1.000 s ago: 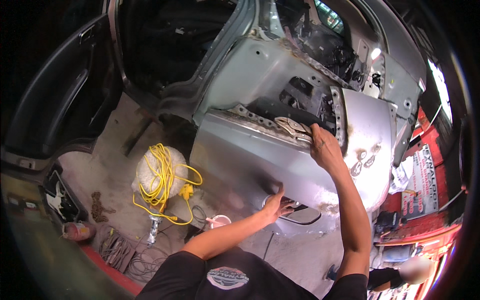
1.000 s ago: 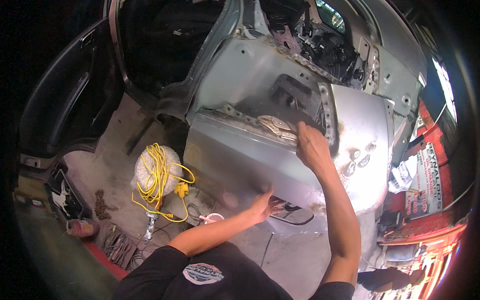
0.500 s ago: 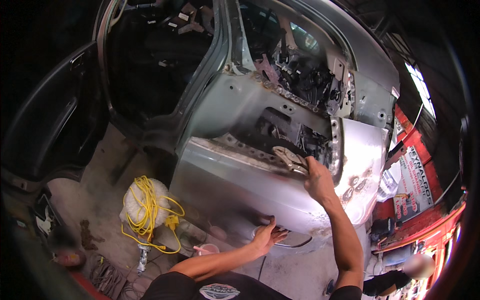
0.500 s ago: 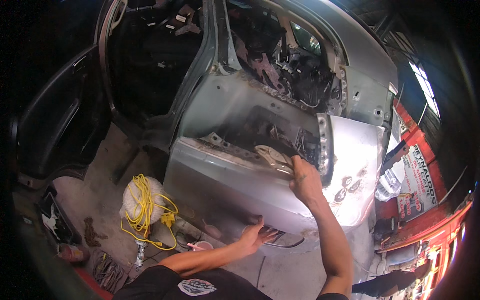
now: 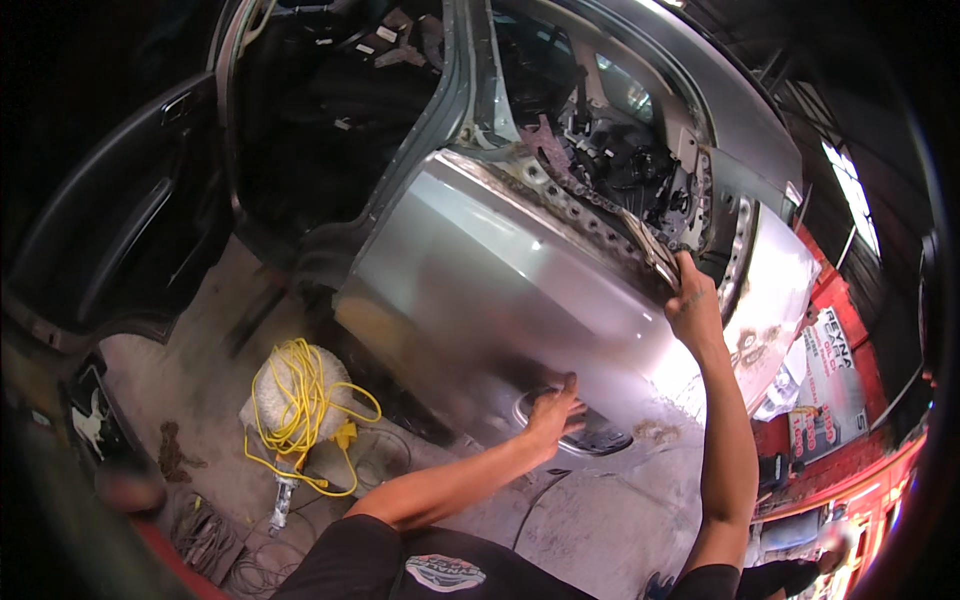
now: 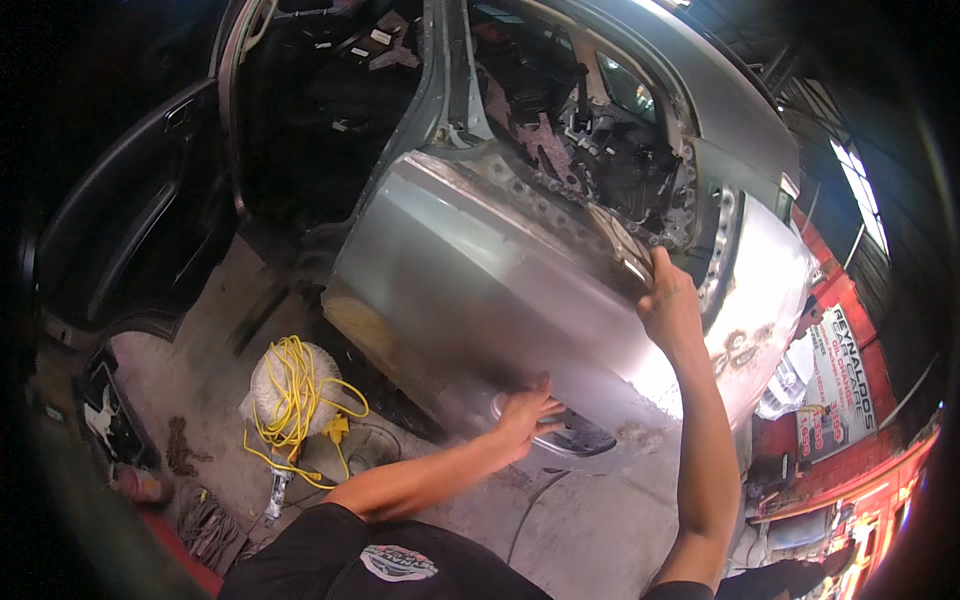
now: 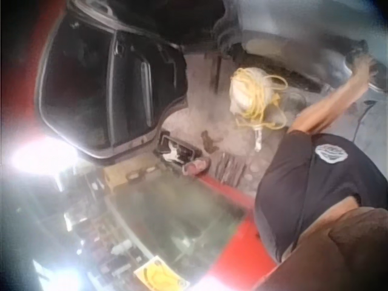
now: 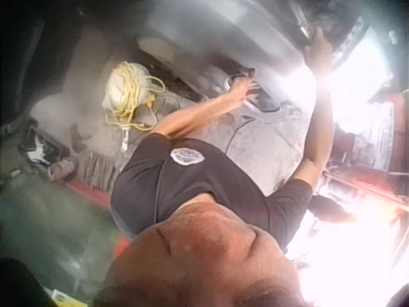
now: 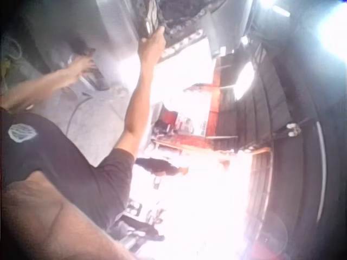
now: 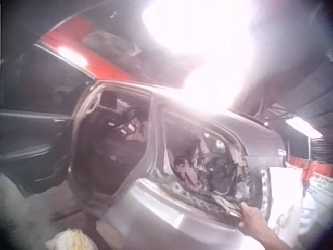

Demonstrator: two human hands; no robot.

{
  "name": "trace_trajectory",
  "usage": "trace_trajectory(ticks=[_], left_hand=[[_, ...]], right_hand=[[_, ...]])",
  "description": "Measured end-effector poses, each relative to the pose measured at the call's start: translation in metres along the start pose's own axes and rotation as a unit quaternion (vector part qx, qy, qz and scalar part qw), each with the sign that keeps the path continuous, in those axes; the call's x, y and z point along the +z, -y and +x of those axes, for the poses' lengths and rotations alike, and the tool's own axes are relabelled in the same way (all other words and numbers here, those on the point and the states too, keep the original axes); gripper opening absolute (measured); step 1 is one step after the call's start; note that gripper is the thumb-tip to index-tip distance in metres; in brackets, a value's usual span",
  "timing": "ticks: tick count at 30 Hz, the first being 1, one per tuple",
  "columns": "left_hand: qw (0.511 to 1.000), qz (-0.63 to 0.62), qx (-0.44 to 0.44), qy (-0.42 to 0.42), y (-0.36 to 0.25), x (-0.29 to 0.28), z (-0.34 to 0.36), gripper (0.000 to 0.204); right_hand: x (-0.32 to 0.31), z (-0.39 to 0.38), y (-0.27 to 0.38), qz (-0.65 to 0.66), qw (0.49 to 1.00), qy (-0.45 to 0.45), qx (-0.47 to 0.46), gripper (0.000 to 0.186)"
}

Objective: The person uses locking pliers to pull and align the rear quarter panel of a silver car. They repeatedly clamp the pliers along the panel's edge and apply force to adjust the metal, then release and reposition the tool to continue shaping the panel.

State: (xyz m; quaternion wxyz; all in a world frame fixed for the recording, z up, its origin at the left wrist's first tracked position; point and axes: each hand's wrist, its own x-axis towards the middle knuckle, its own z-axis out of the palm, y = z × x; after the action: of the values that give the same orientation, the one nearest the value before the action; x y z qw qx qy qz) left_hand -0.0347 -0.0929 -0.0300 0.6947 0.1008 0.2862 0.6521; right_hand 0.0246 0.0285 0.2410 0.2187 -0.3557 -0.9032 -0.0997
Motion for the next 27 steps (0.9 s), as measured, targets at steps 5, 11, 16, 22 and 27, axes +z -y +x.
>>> trace_trajectory(ticks=[5, 11, 16, 22, 27], left_hand=[[0.999, -0.051, -0.002, 0.008, -0.039, 0.019, 0.013, 0.073], [0.995, -0.075, -0.032, 0.057, -0.044, 0.045, 0.039, 0.057], [0.995, -0.097, -0.012, 0.024, -0.056, 0.031, 0.039, 0.064], [0.993, -0.088, -0.039, 0.066, -0.029, 0.05, 0.043, 0.063], [0.995, -0.078, -0.02, 0.057, -0.02, 0.047, 0.047, 0.062]], right_hand=[[-0.014, 0.046, 0.011, -0.036, 0.997, 0.046, 0.043, 0.04], [-0.002, 0.064, -0.028, -0.063, 0.998, 0.022, -0.004, 0.038], [0.028, 0.087, -0.025, -0.052, 0.998, 0.025, -0.032, 0.037], [0.021, 0.07, -0.057, -0.022, 0.999, 0.027, -0.003, 0.033], [0.026, 0.067, -0.059, -0.016, 0.999, 0.029, -0.013, 0.033]])
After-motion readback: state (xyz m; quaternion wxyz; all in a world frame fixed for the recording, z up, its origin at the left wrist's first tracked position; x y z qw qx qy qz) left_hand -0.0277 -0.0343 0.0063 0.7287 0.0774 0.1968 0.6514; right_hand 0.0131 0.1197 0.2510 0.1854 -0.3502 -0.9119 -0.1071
